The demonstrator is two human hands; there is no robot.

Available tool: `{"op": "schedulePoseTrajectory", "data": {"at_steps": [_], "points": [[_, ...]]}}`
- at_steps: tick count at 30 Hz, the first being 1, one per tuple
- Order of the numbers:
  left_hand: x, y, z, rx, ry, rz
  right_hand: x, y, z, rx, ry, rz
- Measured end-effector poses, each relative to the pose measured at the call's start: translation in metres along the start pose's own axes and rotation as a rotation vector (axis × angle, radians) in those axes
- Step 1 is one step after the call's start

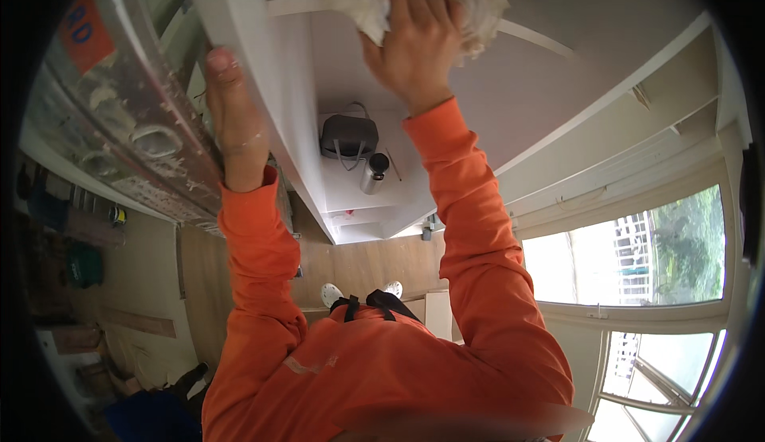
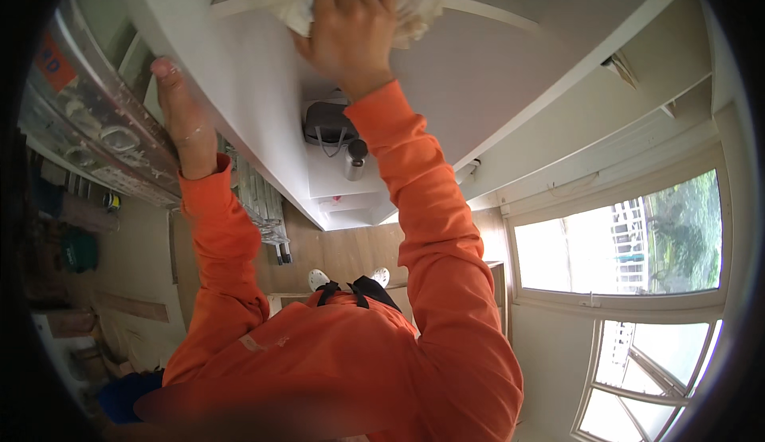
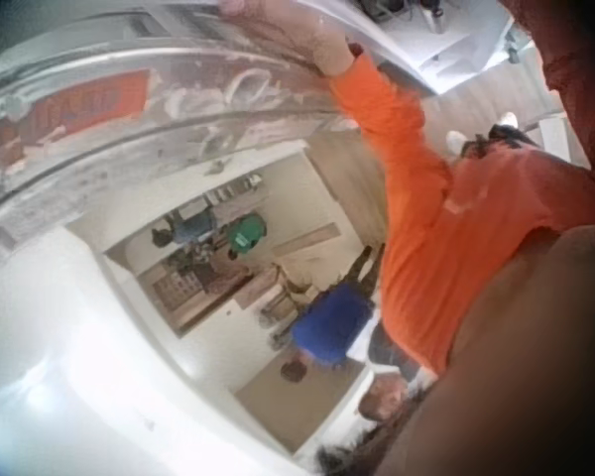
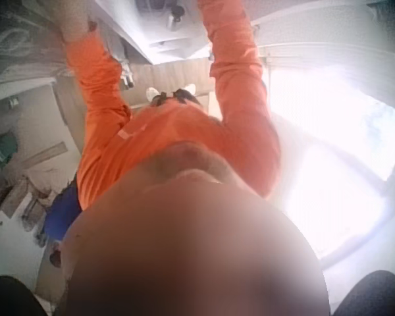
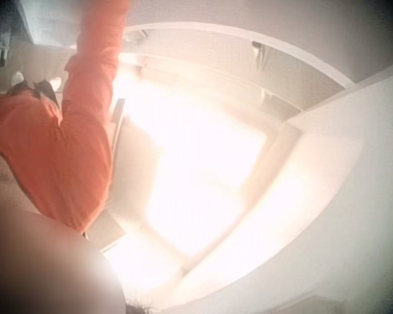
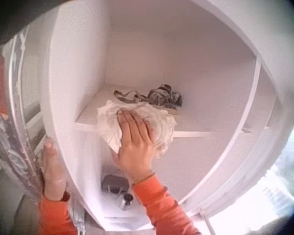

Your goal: The person applies plaster to the underside of a white shelf using a trowel and hawk, then smooths the surface. They later wipe the shelf with a cloth. Another person is visible working nearby.

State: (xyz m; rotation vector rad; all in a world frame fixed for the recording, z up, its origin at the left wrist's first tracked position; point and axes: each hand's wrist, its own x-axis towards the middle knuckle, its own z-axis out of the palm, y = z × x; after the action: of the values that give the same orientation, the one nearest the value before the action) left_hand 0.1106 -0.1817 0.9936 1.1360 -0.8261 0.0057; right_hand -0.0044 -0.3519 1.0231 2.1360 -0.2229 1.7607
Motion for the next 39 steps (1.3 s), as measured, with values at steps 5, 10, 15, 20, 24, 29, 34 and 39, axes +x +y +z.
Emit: {"op": "schedulePoseTrajectory", "data": {"at_steps": [5,10,15,20,24,29,34,39], "points": [[-0.006,0.000,-0.002,0.055,0.033,-0.037,-0.008,0.077,-0.037,-0.188,0.023,-0.027],[-0.005,-0.005,0.000,0.031,0.129,-0.060,-0.015,0.063,-0.025,-0.120,0.060,0.195],[-0.004,-0.011,0.002,-0.002,0.187,-0.016,-0.013,0.083,-0.066,-0.046,-0.104,0.093],[-0.004,-0.008,0.001,0.015,0.160,0.002,-0.007,0.062,-0.048,-0.355,0.061,-0.191],[-0.005,-0.010,0.004,-0.037,0.134,0.016,-0.026,0.079,-0.046,0.268,-0.302,0.126],[0.004,-0.016,-0.001,0.052,0.144,0.068,-0.023,0.100,-0.091,-0.219,-0.303,-0.100],[-0.001,-0.012,0.002,0.121,0.126,0.131,0.029,0.101,-0.116,-0.102,-0.372,0.132],[-0.002,-0.008,0.006,0.080,0.124,0.065,0.059,0.125,-0.117,-0.312,-0.515,-0.011]]}}
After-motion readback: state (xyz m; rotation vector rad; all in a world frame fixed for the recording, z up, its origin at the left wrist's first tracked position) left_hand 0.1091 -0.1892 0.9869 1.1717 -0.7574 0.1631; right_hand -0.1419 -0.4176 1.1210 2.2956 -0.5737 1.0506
